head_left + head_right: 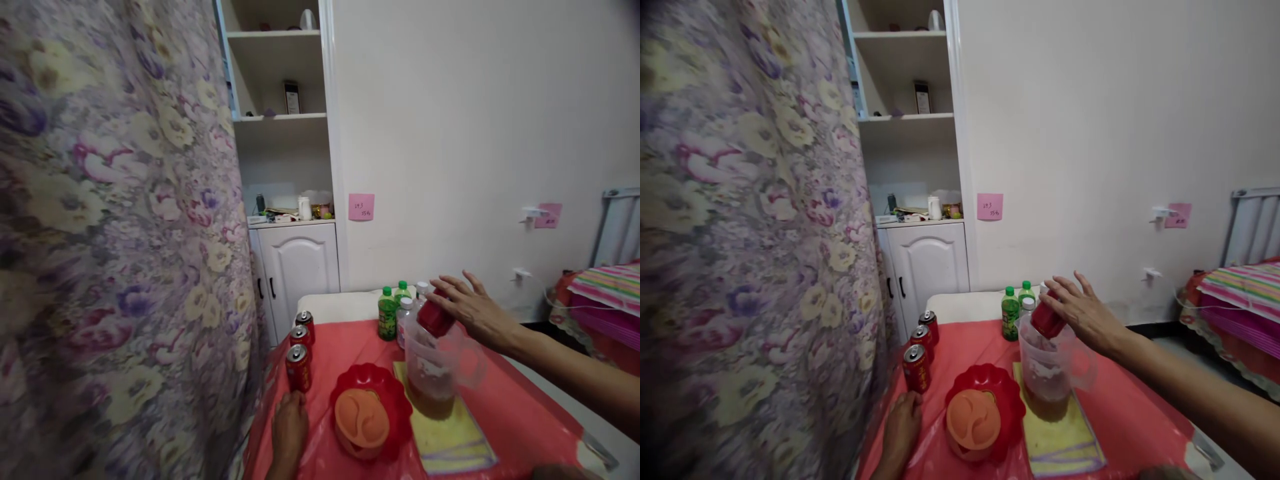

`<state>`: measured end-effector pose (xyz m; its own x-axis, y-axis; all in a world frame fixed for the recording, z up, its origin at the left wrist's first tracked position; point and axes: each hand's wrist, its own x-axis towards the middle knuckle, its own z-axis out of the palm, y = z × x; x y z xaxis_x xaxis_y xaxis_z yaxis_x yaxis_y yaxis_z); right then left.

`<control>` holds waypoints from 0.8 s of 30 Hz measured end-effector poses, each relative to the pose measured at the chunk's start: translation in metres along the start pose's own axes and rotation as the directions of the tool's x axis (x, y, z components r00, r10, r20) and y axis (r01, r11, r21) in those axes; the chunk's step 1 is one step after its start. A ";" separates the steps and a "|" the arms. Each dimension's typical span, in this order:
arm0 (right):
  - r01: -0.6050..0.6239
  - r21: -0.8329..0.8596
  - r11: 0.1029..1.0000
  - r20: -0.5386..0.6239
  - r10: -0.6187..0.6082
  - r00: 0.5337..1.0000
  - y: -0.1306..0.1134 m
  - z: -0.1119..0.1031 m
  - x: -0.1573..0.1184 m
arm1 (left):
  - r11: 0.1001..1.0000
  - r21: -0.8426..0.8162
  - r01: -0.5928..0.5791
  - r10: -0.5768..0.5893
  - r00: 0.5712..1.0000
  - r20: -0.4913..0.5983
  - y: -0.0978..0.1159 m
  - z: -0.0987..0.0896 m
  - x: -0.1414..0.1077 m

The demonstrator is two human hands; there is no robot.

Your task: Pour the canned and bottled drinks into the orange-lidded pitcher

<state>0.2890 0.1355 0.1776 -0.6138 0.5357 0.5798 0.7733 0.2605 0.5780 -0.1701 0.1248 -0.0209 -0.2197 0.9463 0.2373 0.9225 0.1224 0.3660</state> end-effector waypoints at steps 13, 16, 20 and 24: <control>-0.024 -0.019 1.000 -0.009 0.024 1.000 0.002 0.000 -0.004 | 0.997 0.034 -0.068 0.066 0.996 0.057 0.010 -0.003 -0.041; -0.055 0.007 0.998 0.007 0.055 0.998 0.002 -0.001 -0.005 | 0.998 0.023 -0.063 0.062 0.997 0.047 0.004 0.000 -0.041; -0.073 0.018 0.997 0.016 0.072 0.997 0.004 -0.003 -0.007 | 0.996 -0.003 -0.085 0.085 0.996 0.003 -0.003 0.006 -0.040; -0.100 0.060 0.993 0.037 0.097 0.995 0.006 -0.009 -0.005 | 0.993 -0.038 -0.114 0.110 0.991 -0.081 -0.009 0.013 -0.040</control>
<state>0.2958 0.1272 0.1833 -0.5292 0.5882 0.6116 0.8388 0.2536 0.4818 -0.1652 0.0899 -0.0450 -0.1414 0.9266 0.3484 0.9290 0.0026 0.3702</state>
